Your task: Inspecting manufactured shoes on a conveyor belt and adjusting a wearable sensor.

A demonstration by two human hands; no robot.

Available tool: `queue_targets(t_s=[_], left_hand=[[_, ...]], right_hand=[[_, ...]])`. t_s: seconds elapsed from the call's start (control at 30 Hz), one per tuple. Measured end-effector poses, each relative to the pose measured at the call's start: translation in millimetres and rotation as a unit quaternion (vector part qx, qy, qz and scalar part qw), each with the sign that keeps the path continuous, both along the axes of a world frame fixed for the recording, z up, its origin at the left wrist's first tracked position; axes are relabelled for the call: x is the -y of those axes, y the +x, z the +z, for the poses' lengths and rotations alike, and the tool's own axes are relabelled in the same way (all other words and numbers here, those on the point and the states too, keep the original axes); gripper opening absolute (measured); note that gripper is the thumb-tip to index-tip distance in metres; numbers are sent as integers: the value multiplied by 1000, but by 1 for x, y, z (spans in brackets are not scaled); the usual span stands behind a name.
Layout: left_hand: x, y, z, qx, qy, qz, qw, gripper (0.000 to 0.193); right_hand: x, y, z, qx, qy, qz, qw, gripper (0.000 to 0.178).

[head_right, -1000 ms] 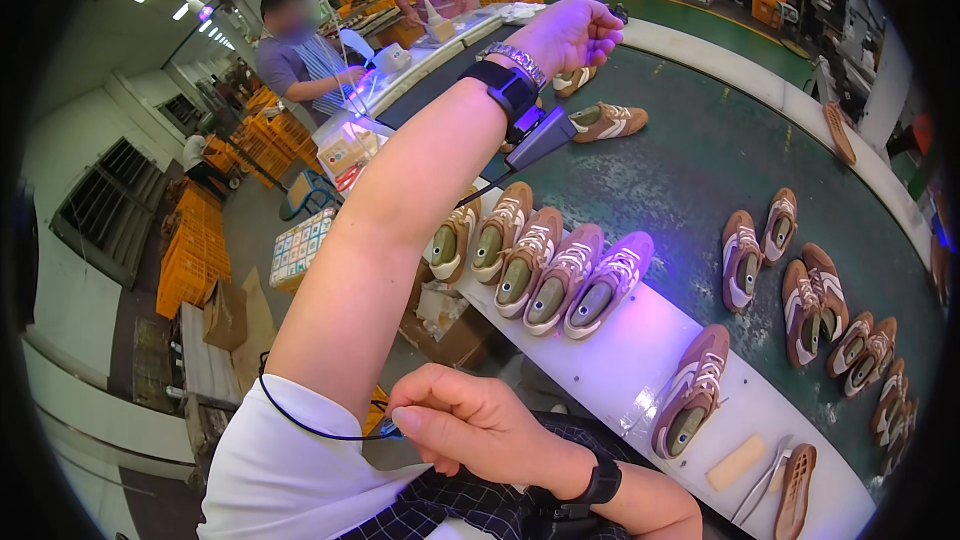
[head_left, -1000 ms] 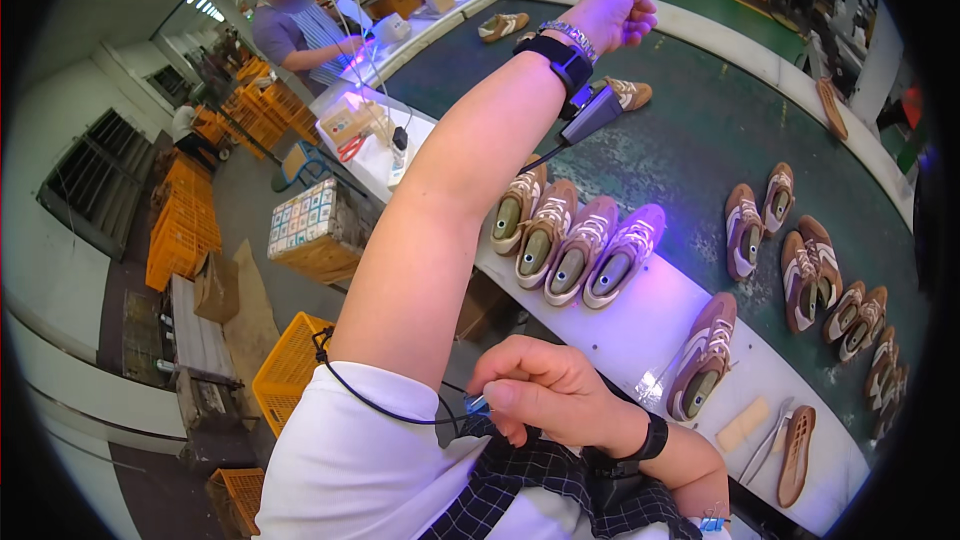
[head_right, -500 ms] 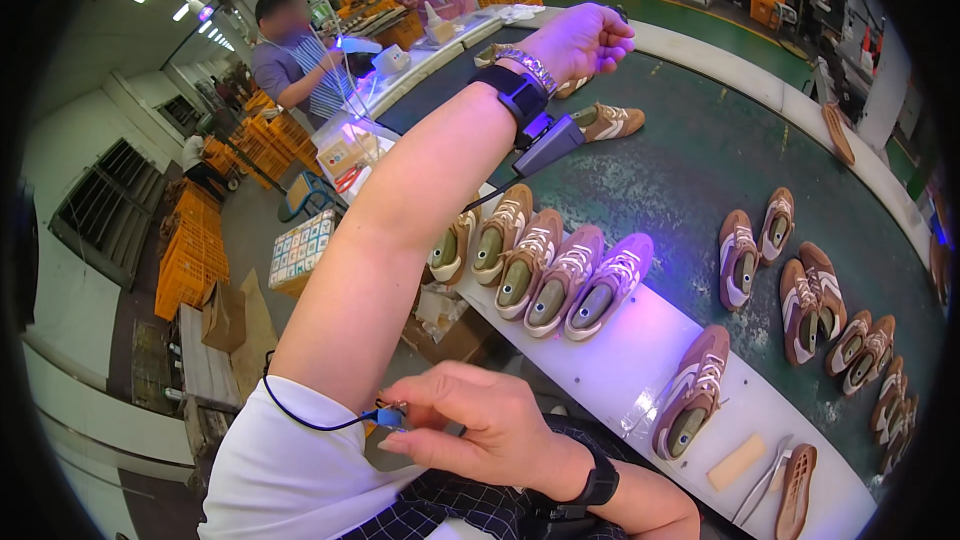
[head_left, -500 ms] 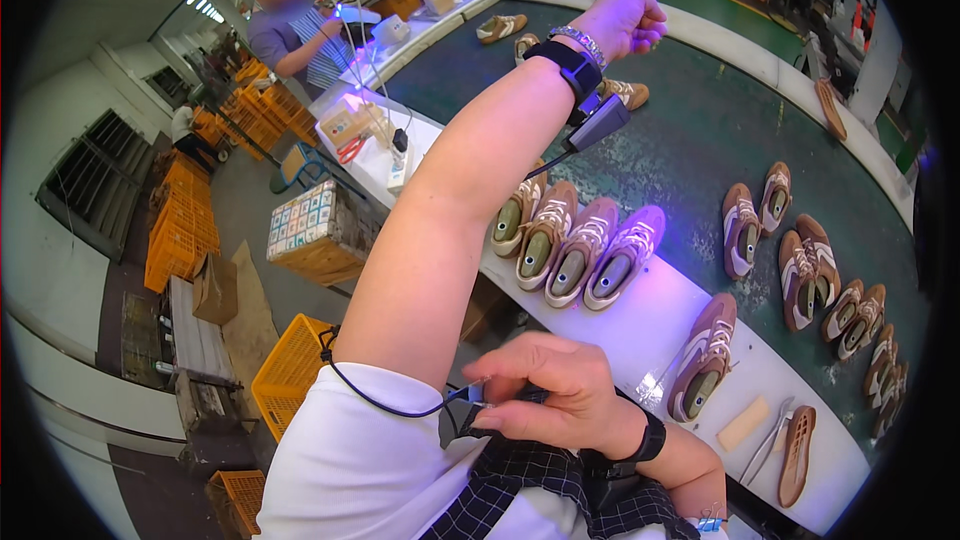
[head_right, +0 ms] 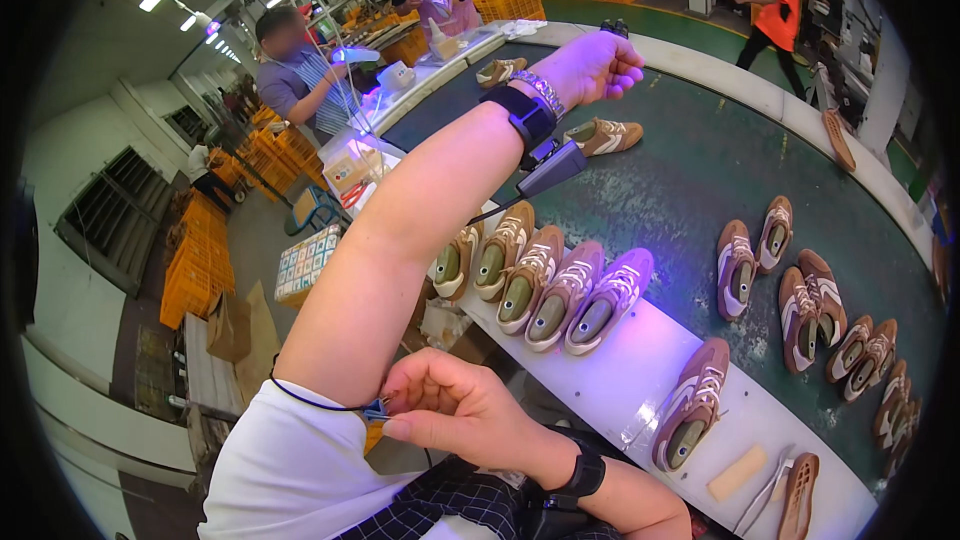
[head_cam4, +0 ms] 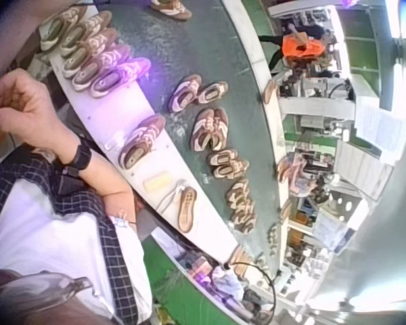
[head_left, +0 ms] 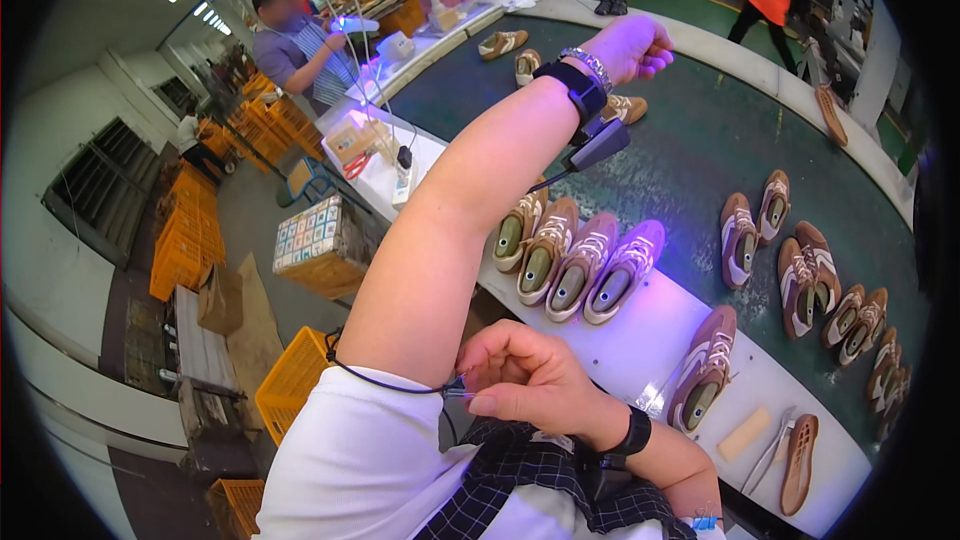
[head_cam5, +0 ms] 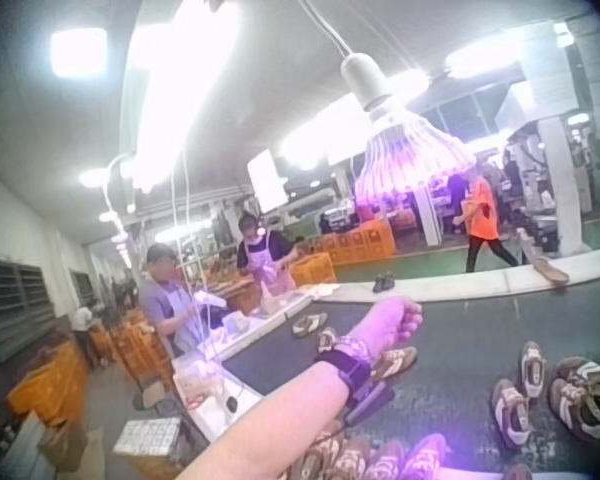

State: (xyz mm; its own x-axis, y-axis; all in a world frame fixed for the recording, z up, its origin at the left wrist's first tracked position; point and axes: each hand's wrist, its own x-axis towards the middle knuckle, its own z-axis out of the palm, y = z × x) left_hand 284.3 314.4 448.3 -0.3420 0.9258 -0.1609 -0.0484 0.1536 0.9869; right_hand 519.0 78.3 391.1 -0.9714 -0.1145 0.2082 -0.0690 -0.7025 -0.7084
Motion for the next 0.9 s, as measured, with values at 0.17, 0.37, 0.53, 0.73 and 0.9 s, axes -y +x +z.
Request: queue_targets(t_s=[0.17, 0.37, 0.53, 0.73, 0.9], left_hand=[[-4, 4, -10, 16, -20, -23, 999, 12], [-12, 9, -17, 16, -38, -36, 998, 9], [-13, 14, -17, -3, -38, -50, 998, 8], [-14, 20, -17, -13, -35, -68, 997, 11], [-14, 26, -16, -16, -33, -74, 997, 13]], right_hand=[[-2, -2, -8, -4, -47, -28, 998, 26], [-7, -1, -11, -42, -38, -27, 998, 24], [-13, 0, -6, -34, -51, 0, 998, 20], [-15, -2, -6, -61, -40, -16, 997, 17], [-19, -2, -8, -50, -33, -12, 998, 16]])
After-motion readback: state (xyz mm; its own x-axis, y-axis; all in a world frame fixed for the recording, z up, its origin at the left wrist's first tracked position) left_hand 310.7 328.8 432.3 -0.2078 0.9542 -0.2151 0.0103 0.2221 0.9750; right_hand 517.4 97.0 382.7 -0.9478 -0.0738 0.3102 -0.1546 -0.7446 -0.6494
